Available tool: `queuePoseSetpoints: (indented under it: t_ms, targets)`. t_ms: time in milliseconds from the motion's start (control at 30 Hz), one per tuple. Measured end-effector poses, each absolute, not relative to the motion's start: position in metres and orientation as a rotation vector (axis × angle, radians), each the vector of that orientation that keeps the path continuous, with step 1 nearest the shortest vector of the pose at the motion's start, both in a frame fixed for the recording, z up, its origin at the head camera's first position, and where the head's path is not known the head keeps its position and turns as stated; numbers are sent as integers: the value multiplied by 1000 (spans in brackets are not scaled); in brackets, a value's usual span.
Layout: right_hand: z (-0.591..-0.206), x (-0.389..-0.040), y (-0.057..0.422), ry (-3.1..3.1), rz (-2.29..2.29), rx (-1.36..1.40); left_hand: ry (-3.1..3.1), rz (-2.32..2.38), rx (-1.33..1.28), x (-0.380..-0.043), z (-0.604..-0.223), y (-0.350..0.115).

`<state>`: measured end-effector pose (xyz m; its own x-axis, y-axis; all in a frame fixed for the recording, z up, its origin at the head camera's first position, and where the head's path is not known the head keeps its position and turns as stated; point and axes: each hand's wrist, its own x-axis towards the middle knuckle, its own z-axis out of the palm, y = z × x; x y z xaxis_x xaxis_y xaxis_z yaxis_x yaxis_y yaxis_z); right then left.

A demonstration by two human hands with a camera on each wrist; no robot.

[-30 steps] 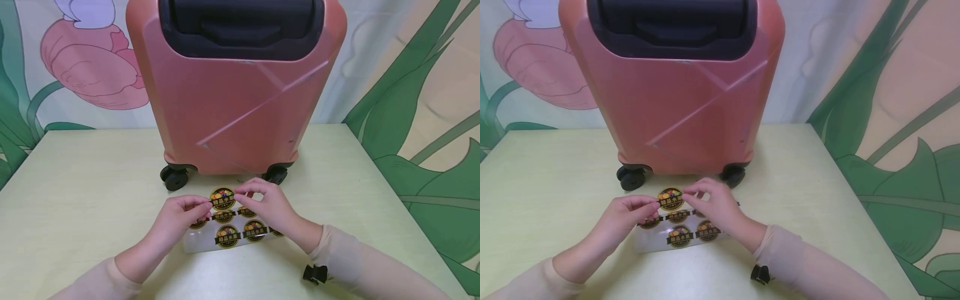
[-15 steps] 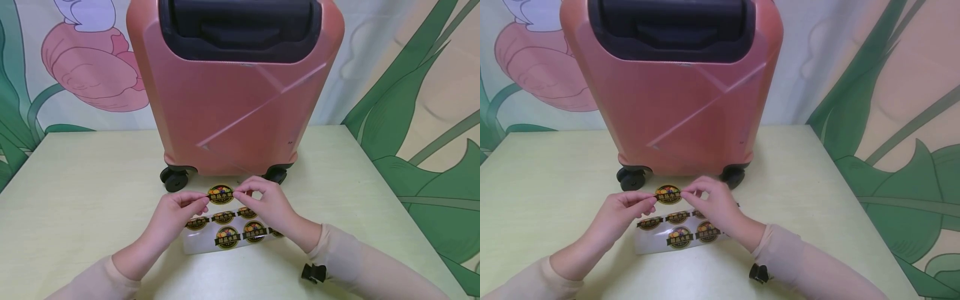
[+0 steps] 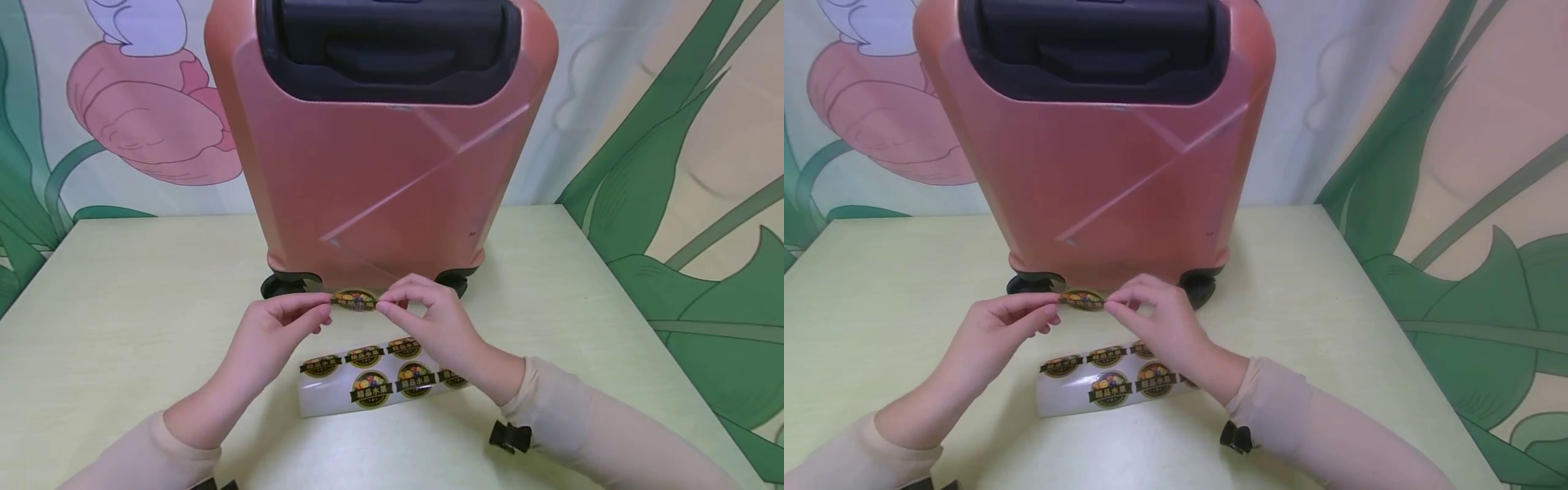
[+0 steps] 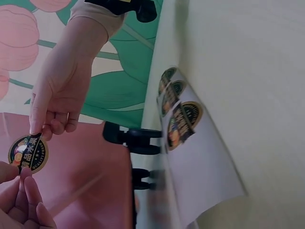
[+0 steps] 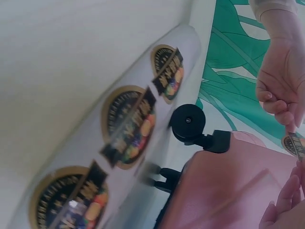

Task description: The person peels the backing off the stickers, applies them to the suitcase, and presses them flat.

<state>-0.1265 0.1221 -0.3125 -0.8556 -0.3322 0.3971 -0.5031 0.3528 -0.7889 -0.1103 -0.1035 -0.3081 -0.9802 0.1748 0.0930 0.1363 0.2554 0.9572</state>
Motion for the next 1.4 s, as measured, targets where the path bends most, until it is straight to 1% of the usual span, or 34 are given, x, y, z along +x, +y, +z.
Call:
queuePoseSetpoints:
  t_ms: [133,367,633,833,1033,1267,1400]
  targets:
    - [-307,-130,122,-2365,1537,802,2525,1886,352,-110,-298,-107]
    - [-300,-135,121,-2318,1542,783,2640,1892,371,-113,-284,-118]
    - [-290,-144,121,-2322,1623,717,2969,1964,549,-129,-266,-129]
    - [-283,-151,118,-2332,1624,702,3088,2051,697,-137,-263,-128]
    - [-277,-154,115,-2345,1596,716,3097,2114,653,-144,-263,-131]
    - [-263,-162,109,-2354,1538,737,3127,2207,715,-159,-254,-135]
    - [-258,-167,107,-2356,1535,738,3096,2208,702,-165,-246,-135]
